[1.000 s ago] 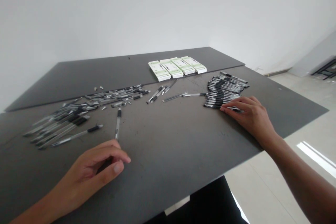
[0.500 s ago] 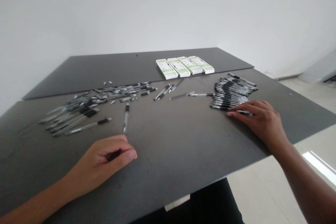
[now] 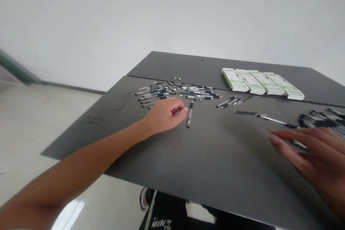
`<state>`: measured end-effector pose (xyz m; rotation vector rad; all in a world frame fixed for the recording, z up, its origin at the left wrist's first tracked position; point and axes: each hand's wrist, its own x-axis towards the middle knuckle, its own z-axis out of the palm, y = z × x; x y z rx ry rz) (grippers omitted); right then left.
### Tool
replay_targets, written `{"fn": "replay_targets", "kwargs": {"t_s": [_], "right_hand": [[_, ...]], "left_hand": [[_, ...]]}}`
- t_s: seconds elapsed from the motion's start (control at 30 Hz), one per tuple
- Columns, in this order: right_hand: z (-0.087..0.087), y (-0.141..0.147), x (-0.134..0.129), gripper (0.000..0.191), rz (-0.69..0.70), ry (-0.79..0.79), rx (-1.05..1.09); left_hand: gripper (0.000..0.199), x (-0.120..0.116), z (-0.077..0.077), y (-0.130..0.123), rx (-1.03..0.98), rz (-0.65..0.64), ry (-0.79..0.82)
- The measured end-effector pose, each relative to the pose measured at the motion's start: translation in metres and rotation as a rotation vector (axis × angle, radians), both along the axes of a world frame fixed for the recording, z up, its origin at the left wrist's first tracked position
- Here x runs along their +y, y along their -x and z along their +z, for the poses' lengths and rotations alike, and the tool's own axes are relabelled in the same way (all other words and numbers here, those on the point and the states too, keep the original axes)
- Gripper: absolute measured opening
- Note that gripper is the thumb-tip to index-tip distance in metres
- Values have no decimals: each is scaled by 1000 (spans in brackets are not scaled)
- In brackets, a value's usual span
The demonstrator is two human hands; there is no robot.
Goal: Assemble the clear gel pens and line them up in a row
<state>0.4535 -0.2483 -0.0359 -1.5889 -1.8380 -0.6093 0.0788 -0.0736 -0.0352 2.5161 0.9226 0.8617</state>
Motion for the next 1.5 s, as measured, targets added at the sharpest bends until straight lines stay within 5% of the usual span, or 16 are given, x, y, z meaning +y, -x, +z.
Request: {"fn": "replay_targets", "kwargs": {"t_s": [0.13, 0.3, 0.53, 0.83, 1.07, 1.2, 1.5], "right_hand": [[11, 75, 63, 16, 293, 207, -9], [-2, 113, 105, 28, 334, 441, 61], [-17, 121, 112, 32, 323, 495, 67], [-7, 86, 122, 29, 182, 319, 107], [21, 119, 200, 25, 234, 444, -46], [22, 139, 243, 23, 224, 560, -121], [17, 147, 249, 33, 165, 667, -179]], "left_hand": [[17, 41, 14, 32, 155, -14, -29], [21, 68, 15, 60, 331, -103, 26], [22, 72, 11, 60, 427, -145, 62], [19, 69, 9, 57, 452, -141, 58], [21, 68, 9, 55, 459, -137, -6], [23, 68, 11, 56, 451, -104, -48], [19, 64, 9, 53, 420, -123, -46]]}}
